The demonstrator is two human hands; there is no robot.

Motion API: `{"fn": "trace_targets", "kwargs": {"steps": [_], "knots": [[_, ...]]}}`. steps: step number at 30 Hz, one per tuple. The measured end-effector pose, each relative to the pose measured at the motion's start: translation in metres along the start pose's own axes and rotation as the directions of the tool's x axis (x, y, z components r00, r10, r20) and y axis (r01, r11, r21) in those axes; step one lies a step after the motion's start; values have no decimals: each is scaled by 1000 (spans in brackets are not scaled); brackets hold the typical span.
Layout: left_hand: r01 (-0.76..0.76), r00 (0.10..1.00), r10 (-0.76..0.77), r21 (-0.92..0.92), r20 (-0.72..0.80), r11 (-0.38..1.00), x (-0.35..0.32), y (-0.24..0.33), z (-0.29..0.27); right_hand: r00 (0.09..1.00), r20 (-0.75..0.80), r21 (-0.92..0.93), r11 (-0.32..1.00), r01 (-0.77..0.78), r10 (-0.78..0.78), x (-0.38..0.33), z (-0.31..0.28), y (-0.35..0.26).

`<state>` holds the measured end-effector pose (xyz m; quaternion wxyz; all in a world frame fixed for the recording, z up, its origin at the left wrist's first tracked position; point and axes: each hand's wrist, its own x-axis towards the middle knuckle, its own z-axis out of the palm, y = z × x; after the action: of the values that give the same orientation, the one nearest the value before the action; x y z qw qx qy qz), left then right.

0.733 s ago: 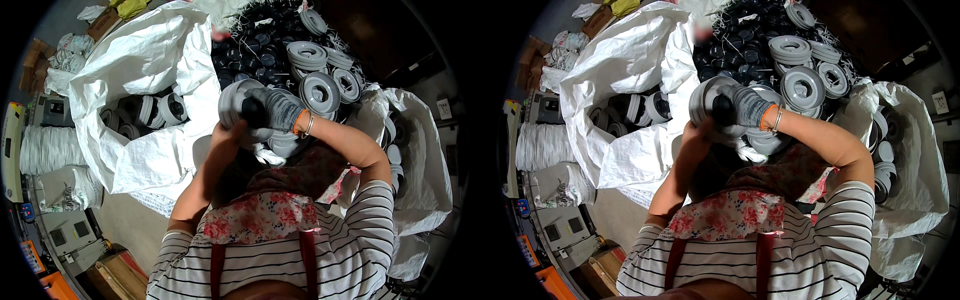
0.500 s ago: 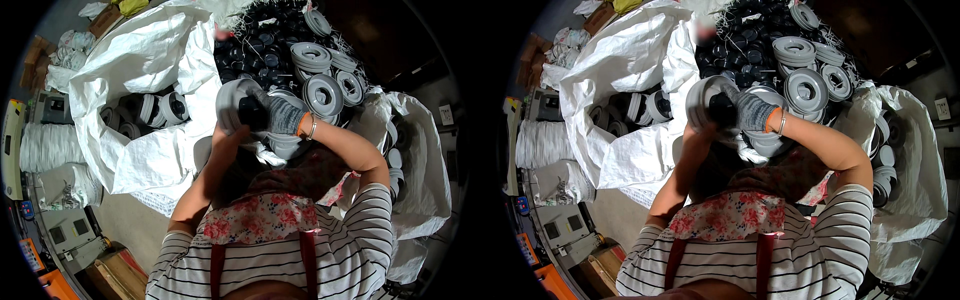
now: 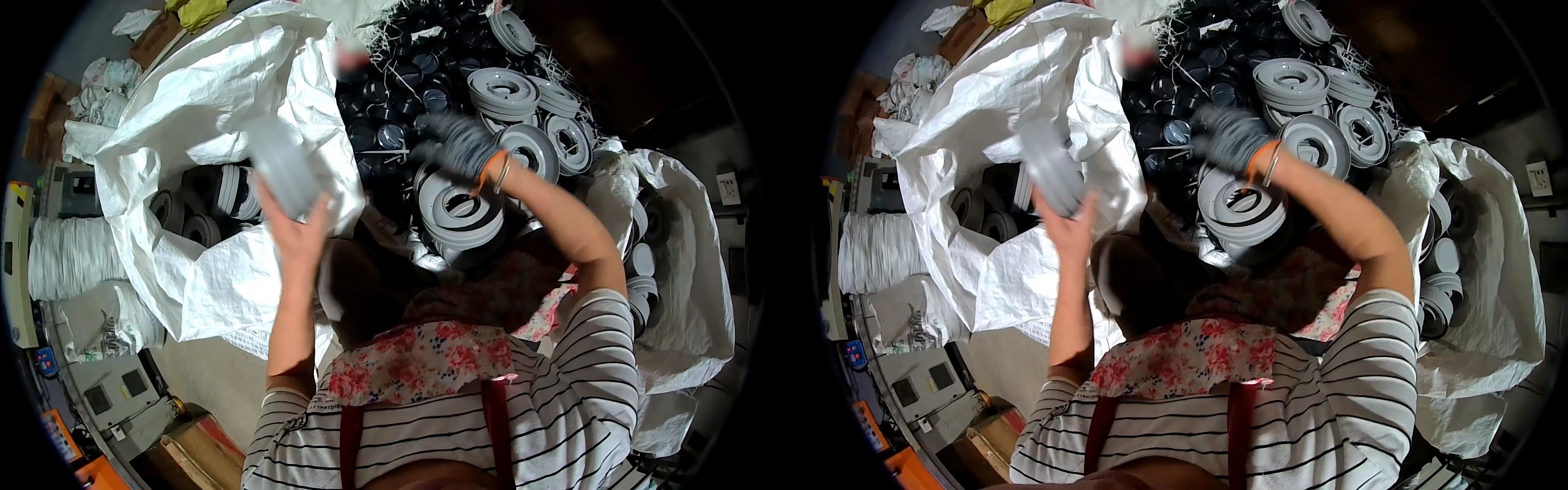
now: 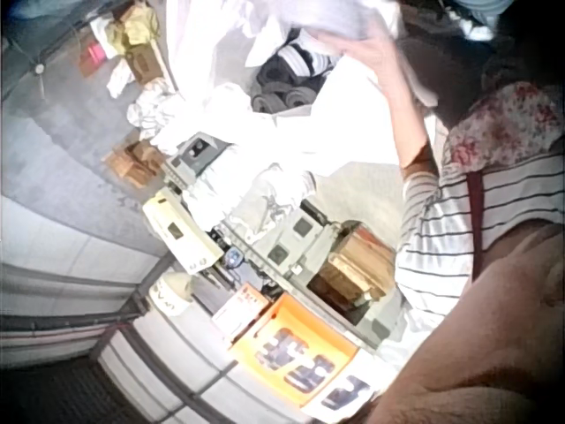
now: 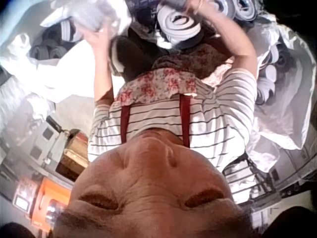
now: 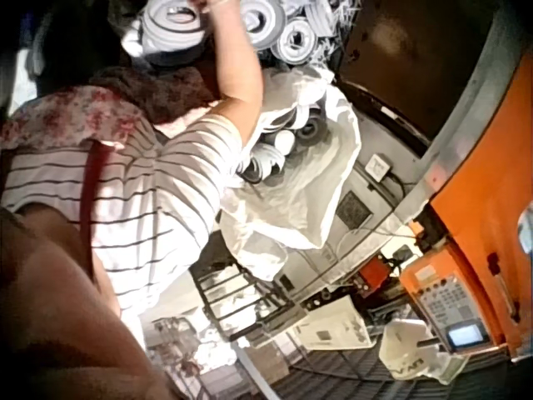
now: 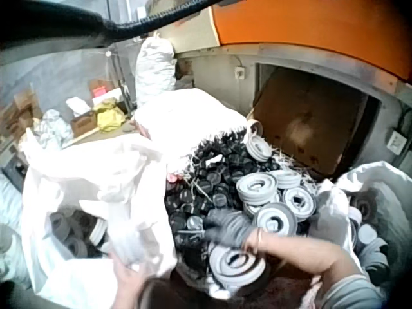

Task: The person sorts gray plastic rings from a large white bag filled with mixed black and gray plastic parts. They pick up the rings, separate them from the black debris, and place them into a second white bag.

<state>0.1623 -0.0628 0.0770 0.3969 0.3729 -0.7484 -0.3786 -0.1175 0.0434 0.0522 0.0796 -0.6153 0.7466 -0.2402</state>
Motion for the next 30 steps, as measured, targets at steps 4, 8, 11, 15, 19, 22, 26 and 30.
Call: {"fn": "trace_targets", "kwargs": {"steps": [4, 8, 11, 15, 19, 22, 26, 30], "knots": [[-98, 975, 31, -303, -221, 948, 34, -8, -7, 907, -168, -558, 720, -411, 387, 13, -30, 117], [472, 881, -313, -611, 354, 636, 11, -29, 32, 923, -4, -629, 716, -302, 386, 25, -28, 105], [599, 799, -428, -625, 422, 502, 0, -41, 69, 871, 100, -40, 877, -479, 481, 42, -49, 22], [484, 872, -293, -779, 392, 398, 14, -29, 88, 998, 55, 479, 876, -63, 42, 41, 3, 27], [585, 808, -197, -716, 555, 382, 22, -44, 71, 989, -4, 5, 989, -147, 147, 105, 76, 86], [643, 766, -403, -628, 502, 439, 17, -42, 71, 938, 41, -126, 933, -337, 344, 128, 106, 94], [645, 733, -527, -684, 430, 340, 15, -36, 78, 914, 232, -281, 922, -265, 333, 127, 120, 96], [669, 742, -443, -597, 503, 443, 9, -41, 75, 979, 115, -56, 985, -163, 169, 89, 70, 22]]}}
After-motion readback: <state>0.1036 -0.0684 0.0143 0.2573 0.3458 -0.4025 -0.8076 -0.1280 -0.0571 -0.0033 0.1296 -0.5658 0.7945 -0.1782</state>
